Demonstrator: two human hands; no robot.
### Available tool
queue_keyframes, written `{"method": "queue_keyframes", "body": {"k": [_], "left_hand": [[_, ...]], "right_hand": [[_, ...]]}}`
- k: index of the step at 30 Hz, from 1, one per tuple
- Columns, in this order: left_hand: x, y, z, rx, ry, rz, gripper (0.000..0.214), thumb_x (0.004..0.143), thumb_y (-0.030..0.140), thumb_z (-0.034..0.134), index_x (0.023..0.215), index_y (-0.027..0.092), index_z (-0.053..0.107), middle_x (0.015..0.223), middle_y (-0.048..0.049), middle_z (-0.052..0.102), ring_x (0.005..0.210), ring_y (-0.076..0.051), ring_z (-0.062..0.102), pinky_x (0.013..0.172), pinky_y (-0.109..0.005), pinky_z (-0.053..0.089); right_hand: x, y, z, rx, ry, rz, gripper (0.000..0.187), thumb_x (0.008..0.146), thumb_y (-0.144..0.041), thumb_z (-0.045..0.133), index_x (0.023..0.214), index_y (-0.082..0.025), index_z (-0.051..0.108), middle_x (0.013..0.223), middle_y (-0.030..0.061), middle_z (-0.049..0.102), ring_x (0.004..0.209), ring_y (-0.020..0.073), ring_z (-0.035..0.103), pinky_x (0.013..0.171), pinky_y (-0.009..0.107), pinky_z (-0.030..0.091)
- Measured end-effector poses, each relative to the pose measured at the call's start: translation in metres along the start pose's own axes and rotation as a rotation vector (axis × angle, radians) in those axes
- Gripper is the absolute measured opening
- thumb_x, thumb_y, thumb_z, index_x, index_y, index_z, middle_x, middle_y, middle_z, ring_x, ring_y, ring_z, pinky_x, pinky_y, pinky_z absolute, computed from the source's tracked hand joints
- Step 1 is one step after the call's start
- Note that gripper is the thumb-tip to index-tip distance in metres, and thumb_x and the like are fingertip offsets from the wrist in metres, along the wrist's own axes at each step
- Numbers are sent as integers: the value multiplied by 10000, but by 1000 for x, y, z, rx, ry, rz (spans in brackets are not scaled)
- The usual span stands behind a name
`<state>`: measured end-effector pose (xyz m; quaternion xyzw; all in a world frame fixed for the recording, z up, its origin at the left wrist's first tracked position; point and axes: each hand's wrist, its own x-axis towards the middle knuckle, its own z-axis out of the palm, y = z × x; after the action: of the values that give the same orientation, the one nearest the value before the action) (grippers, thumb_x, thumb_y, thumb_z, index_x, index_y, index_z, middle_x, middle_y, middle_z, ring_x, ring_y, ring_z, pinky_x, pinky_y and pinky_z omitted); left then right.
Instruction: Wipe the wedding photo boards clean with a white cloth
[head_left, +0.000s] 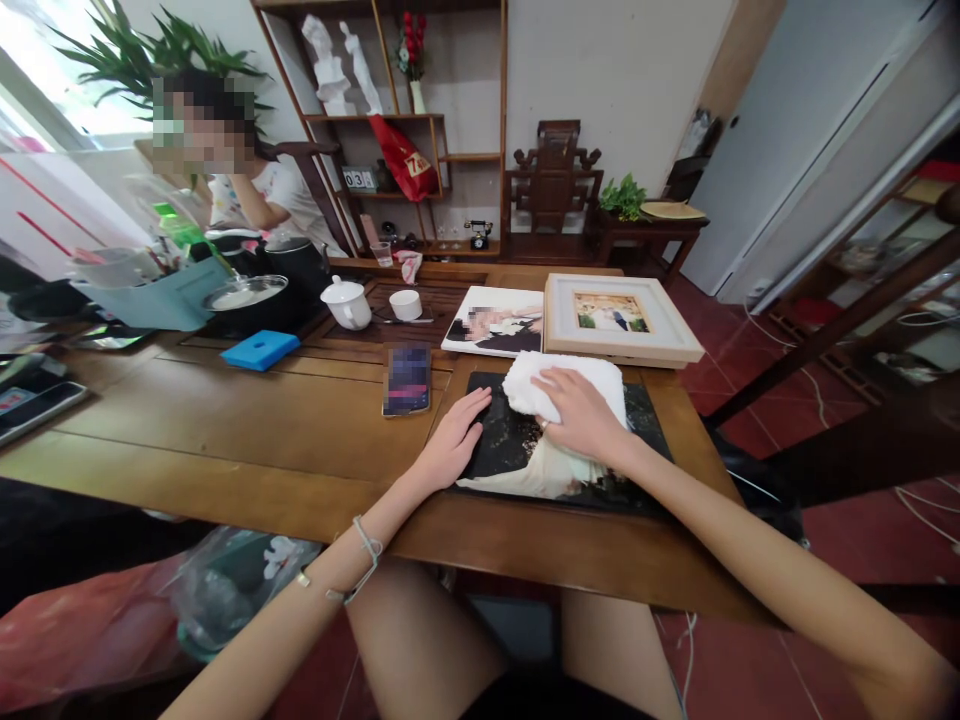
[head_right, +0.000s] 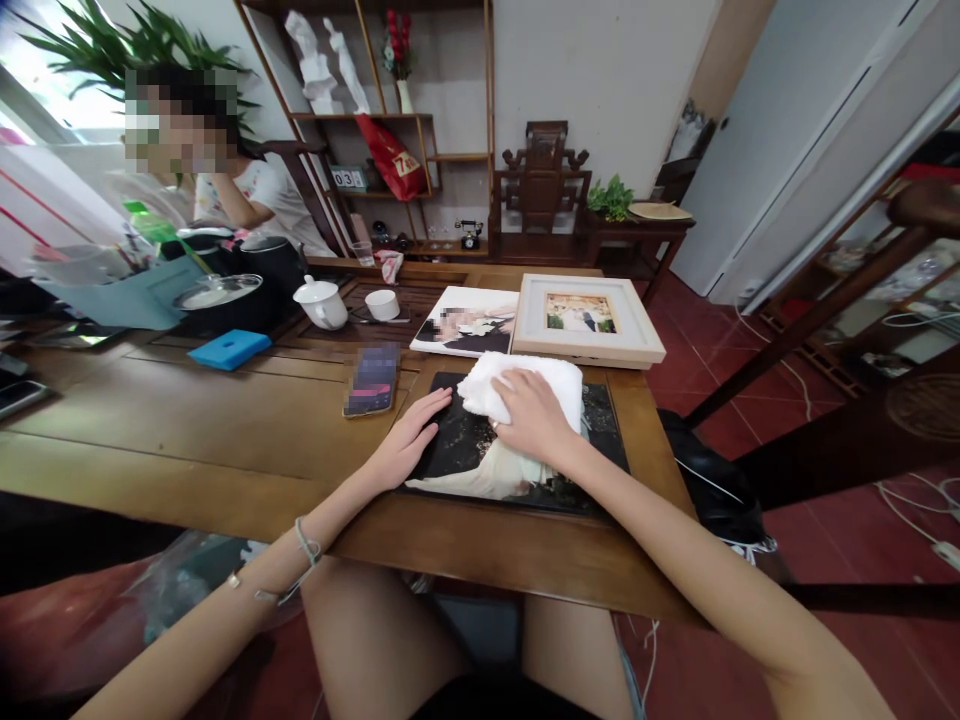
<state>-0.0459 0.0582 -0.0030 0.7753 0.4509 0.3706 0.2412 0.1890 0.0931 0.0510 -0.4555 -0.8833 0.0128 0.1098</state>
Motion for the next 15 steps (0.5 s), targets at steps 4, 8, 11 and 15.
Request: {"method": "queue_keyframes", "body": {"k": [4, 8, 11, 15], "left_hand": [[0, 0, 0, -2, 6, -21, 447, 950, 231, 370, 1376, 190, 497, 1492, -103, 440, 1404, -236, 367, 1197, -487, 240], [0, 1, -1, -13, -3, -7, 449, 952, 222, 361, 1379, 184, 494, 1492, -105, 440, 1412, -229, 355, 1202, -481, 232], [0, 0, -1, -32, -1, 8, 447, 949, 214, 370, 1378, 207, 498, 1495, -88, 438, 1412, -229, 354, 1200, -486, 235], [0, -1, -1, -28, 0, 7, 447, 941, 209, 388, 1372, 215, 504, 1491, -84, 446, 1411, -235, 356, 1198, -498, 233]], "right_hand": [[-20, -29, -8, -69, -120, -40, 745, 716, -227, 592, 1398, 19, 420, 1457, 246, 416, 1372, 406, 296, 1131, 571, 216], [-76, -70, -17, 10, -220, -238, 827, 682, -291, 620, 1406, 41, 398, 1473, 281, 375, 1390, 437, 249, 1135, 594, 178], [-97, -75, -19, 134, -226, -359, 847, 640, -298, 640, 1412, -30, 420, 1482, 227, 394, 1393, 397, 271, 1154, 551, 169], [-71, -34, -10, 191, -119, -291, 782, 640, -211, 619, 1399, -105, 461, 1466, 174, 440, 1369, 328, 346, 1150, 510, 216]]}}
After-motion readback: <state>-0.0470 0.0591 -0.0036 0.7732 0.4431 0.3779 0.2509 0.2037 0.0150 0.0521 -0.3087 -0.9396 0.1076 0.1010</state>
